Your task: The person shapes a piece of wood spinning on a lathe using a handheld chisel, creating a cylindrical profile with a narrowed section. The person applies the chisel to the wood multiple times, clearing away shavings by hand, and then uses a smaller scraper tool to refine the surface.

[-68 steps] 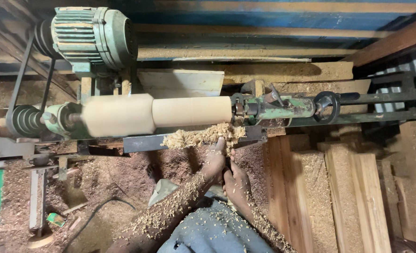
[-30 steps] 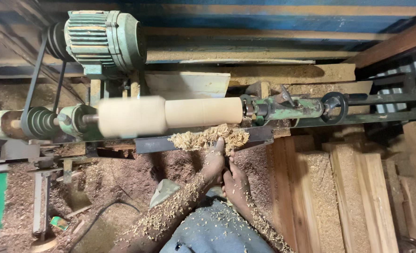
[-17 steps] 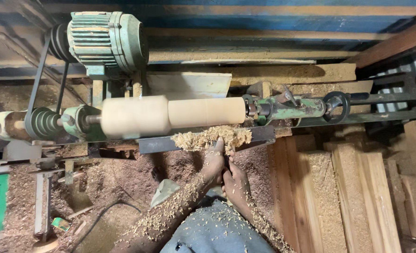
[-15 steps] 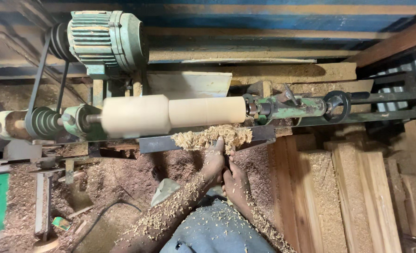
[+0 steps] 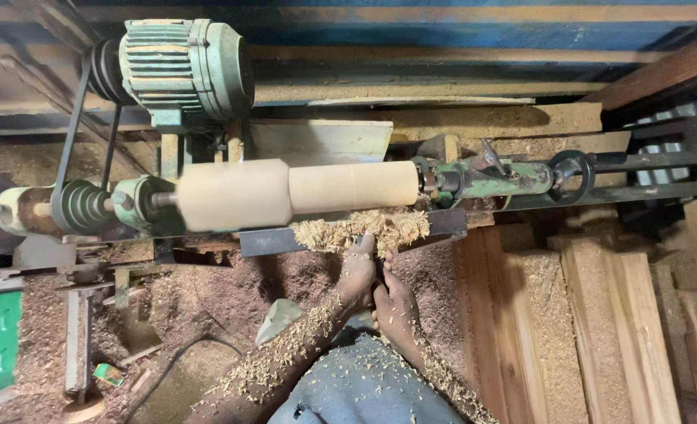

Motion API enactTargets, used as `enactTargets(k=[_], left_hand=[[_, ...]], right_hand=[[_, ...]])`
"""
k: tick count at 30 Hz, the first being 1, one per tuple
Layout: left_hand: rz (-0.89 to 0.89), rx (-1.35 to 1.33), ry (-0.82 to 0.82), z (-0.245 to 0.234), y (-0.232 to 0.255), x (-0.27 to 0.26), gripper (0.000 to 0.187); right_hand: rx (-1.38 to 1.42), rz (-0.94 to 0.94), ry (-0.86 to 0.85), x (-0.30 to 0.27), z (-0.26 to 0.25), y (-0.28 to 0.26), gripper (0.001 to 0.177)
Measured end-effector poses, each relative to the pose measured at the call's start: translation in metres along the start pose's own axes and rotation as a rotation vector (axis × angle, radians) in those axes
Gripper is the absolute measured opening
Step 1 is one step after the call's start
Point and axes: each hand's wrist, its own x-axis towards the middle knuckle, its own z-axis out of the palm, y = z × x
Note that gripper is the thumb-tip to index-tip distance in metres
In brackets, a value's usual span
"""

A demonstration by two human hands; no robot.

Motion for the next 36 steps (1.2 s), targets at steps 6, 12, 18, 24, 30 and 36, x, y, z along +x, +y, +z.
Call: enactTargets(k=[6,12,18,24,30,36], left_hand=[[0.0,-0.046,0.006,-0.007,-0.004,0.008,0.032],[0.018,-0.054,-0.011,-0.017,-0.011,0.018,0.034],[0.012,-0.013,-0.009,-0.021,0.0,0.008,0.038],[-0.034,0.007,-0.029,-0.023,0.008,-0.002,0.048],[0.014,0.107,-0.043,-0.025,0.017,-0.011,0.052],[-0.03,0.035,-0.001,-0.025,0.022,-0.019,0.047]], right_hand=[[-0.056,-0.048,-0.007,-0.001,0.002,0.0,0.034],[-0.032,-0.05,0.013,0.0,0.01,0.004,0.043],[-0.064,-0.033,0.016,-0.001,0.019,0.001,0.04],[-0.062,-0.062,-0.011,-0.003,0.022,0.0,0.038],[-0.139,0.001,0.035,-0.003,0.028,-0.001,0.047],[-0.09,-0.011,0.031,-0.004,0.034,0.0,0.045]])
